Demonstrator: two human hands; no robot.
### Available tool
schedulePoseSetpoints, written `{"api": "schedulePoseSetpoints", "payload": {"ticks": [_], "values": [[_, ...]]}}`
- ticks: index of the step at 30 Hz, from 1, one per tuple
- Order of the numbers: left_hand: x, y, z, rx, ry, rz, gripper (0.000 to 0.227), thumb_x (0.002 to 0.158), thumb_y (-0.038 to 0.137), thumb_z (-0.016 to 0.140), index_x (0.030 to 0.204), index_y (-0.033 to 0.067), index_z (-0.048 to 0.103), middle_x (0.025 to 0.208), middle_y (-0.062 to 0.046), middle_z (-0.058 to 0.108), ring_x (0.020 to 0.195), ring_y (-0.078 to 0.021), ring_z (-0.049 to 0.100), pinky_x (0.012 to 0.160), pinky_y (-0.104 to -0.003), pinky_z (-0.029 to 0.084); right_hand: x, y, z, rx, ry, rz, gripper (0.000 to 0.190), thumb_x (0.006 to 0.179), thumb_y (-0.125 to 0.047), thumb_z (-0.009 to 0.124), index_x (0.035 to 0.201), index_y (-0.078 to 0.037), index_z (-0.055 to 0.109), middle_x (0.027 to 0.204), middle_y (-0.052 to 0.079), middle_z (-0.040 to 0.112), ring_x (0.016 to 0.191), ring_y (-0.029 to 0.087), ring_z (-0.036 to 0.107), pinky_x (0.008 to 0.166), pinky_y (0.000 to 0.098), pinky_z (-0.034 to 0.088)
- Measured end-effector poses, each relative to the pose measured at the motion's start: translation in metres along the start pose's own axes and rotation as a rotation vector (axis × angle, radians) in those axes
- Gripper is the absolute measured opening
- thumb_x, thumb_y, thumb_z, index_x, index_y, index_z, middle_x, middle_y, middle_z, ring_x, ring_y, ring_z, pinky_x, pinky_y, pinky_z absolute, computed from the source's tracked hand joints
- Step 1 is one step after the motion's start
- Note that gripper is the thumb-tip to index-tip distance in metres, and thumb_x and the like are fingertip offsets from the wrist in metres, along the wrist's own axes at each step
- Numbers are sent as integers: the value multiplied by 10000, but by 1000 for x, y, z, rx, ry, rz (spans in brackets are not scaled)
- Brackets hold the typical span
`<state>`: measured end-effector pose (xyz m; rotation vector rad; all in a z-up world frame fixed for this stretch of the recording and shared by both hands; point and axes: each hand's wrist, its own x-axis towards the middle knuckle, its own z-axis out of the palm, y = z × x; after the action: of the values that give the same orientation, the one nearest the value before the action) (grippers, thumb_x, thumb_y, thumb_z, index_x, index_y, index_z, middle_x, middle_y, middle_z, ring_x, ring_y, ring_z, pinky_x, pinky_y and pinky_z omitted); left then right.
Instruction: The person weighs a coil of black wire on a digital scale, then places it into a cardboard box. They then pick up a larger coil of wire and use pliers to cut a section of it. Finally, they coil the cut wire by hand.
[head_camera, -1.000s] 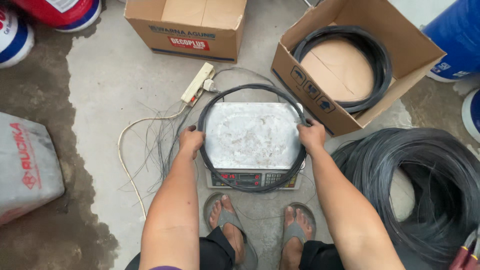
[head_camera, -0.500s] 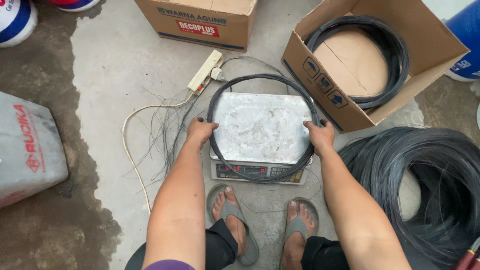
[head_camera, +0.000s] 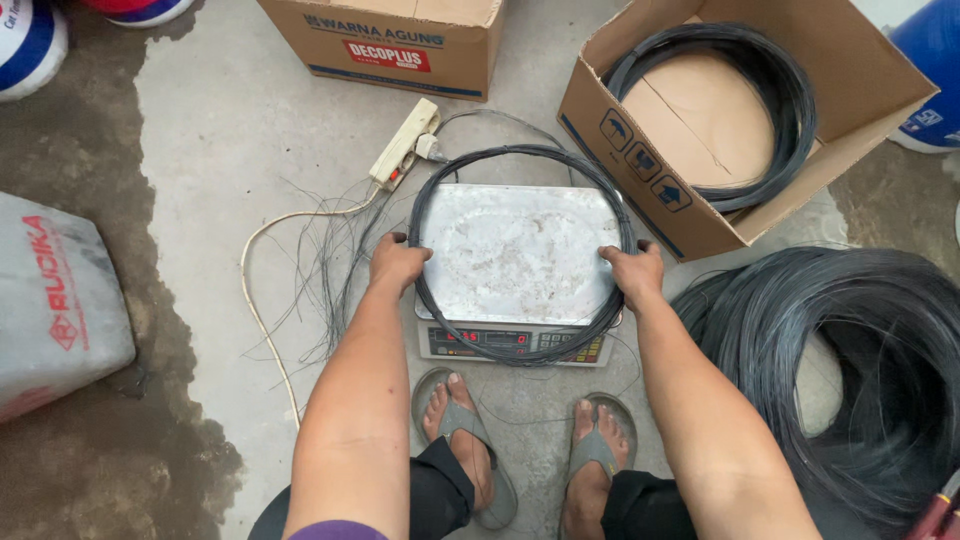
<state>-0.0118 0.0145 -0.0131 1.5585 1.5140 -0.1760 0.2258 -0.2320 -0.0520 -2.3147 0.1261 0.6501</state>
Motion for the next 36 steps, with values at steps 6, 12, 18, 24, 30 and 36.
{"api": "schedulePoseSetpoints", "payload": {"ticks": [6, 12, 18, 24, 30, 36], "values": [[-3, 3, -2, -47, 35, 10, 675, 712, 264, 664, 1289, 28, 405, 1233, -202, 495, 1172, -342, 468, 912, -429, 453, -5, -1, 1, -35, 18, 0, 719, 635, -318, 765, 1226, -14, 491, 1159, 216, 544, 1120, 371, 495, 908, 479, 422], [15, -10, 8, -37, 108, 33, 457, 678, 186, 637, 1113, 62, 575, 1093, -137, 592, 1091, -307, 538, 834, -405, 492, 21, 25, 11, -197, 107, -60, 455, 700, -282, 712, 1088, -62, 621, 1043, 154, 626, 1050, 325, 557, 863, 444, 455], [7, -4, 5, 9, 101, 12, 555, 673, 229, 618, 1189, 52, 520, 1140, -149, 570, 1109, -305, 524, 856, -411, 478, 18, 21, 11, -83, 193, -54, 377, 713, -231, 617, 1061, -87, 641, 1006, 142, 639, 1015, 323, 577, 851, 422, 465], [-27, 17, -3, -12, 53, -38, 674, 679, 287, 627, 1269, 18, 442, 1206, -190, 527, 1140, -317, 501, 898, -423, 440, 1, 10, -3, 21, 254, -103, 296, 720, -229, 595, 988, -117, 654, 958, 131, 638, 1006, 307, 575, 831, 432, 463], [-23, 11, 2, -71, 73, -26, 704, 688, 323, 625, 1287, 18, 416, 1210, -200, 513, 1155, -334, 483, 896, -427, 444, 5, 17, 0, 214, 143, -57, 229, 731, -218, 591, 915, -81, 610, 690, 142, 575, 542, 247, 584, 424, 353, 485], [-39, 18, -2, -130, 96, -26, 666, 708, 309, 634, 1269, 15, 429, 1210, -208, 492, 1163, -362, 459, 899, -446, 439, -6, 7, -6, 573, 4, 11, 142, 716, -129, 592, 820, -45, 543, 481, 84, 426, 339, 171, 445, 265, 293, 377]]}}
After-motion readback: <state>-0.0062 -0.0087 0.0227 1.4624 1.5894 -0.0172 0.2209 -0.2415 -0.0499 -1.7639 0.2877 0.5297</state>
